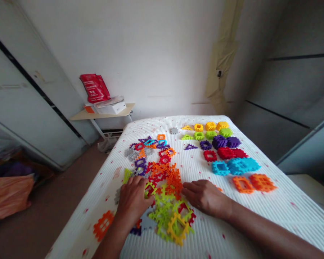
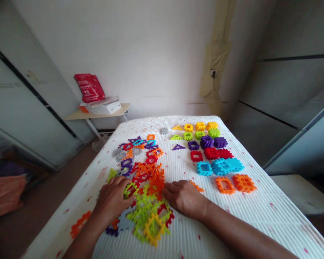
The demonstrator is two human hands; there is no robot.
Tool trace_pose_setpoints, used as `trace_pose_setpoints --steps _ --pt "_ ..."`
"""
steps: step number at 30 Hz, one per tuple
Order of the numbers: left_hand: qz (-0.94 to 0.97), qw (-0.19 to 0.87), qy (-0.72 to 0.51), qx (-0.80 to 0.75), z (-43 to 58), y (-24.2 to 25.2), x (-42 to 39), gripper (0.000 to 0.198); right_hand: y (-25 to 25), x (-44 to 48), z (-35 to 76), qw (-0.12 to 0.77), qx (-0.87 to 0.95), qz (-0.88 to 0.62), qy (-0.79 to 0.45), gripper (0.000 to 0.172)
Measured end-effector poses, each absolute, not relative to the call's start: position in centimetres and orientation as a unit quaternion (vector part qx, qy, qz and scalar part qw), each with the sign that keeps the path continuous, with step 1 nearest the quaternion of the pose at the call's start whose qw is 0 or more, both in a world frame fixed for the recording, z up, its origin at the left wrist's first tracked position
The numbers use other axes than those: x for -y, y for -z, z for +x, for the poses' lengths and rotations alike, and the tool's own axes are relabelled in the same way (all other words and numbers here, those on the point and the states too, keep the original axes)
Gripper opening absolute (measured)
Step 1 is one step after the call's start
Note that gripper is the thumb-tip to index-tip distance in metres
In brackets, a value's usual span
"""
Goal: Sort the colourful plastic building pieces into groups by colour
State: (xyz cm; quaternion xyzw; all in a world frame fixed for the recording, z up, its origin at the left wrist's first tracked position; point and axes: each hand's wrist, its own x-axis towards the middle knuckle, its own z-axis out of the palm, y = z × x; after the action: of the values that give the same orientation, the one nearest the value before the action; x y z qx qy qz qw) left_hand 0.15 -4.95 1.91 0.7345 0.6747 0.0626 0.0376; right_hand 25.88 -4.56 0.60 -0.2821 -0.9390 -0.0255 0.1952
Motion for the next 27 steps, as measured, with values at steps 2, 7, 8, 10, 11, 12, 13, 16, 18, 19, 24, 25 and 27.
trace_pose_setpoints --steps 2,7,8,10,11,12,13,16,18,19,24,25,27 --pt "0.737 0.029 -0.074 -0.672 0.4 -1.6 4.7 0.037 -0.1 4.6 25.7 0.173 0.946 -0.272 0.037 0.019" --pt "0.738 0.043 -0.167 -0.653 1.0 -0.9 3.7 0.044 0.6 4.5 25.5 0.202 0.938 -0.275 0.06 0.02" --pt "0.727 0.063 -0.199 -0.654 1.1 -1.0 3.4 0.045 0.7 4.4 25.5 0.217 0.933 -0.279 0.062 0.02" --pt "0.692 0.12 -0.273 -0.657 1.6 -1.1 2.8 0.048 0.9 4.3 25.7 0.243 0.925 -0.286 0.061 0.018" --pt "0.671 0.15 -0.314 -0.655 1.9 -1.3 2.4 0.051 1.0 4.3 25.8 0.253 0.922 -0.288 0.058 0.018" --pt "0.651 0.182 -0.354 -0.647 2.2 -1.4 2.1 0.054 1.1 4.2 25.8 0.262 0.919 -0.29 0.055 0.018" --pt "0.634 0.216 -0.39 -0.632 2.5 -1.6 1.8 0.055 1.2 4.2 25.8 0.27 0.916 -0.293 0.051 0.019" --pt "0.582 0.322 -0.465 -0.585 3.8 -1.9 1.1 0.046 1.4 4.0 25.8 0.287 0.908 -0.302 0.036 0.02" --pt "0.534 0.394 -0.487 -0.568 4.7 -1.8 0.8 0.033 1.5 3.9 25.8 0.294 0.904 -0.309 0.024 0.021" --pt "0.508 0.428 -0.491 -0.563 5.0 -1.8 0.6 0.029 1.6 3.8 25.9 0.297 0.902 -0.312 0.019 0.021" --pt "0.409 0.518 -0.513 -0.548 6.1 -1.3 0.0 0.037 1.7 3.7 26.0 0.305 0.895 -0.326 0.006 0.02" --pt "0.396 0.524 -0.525 -0.542 6.1 -1.2 -0.1 0.038 1.7 3.7 26.1 0.306 0.894 -0.329 0.004 0.021" --pt "0.37 0.546 -0.541 -0.522 6.1 -1.2 -0.2 0.04 1.8 3.7 26.2 0.309 0.891 -0.333 -0.001 0.021"
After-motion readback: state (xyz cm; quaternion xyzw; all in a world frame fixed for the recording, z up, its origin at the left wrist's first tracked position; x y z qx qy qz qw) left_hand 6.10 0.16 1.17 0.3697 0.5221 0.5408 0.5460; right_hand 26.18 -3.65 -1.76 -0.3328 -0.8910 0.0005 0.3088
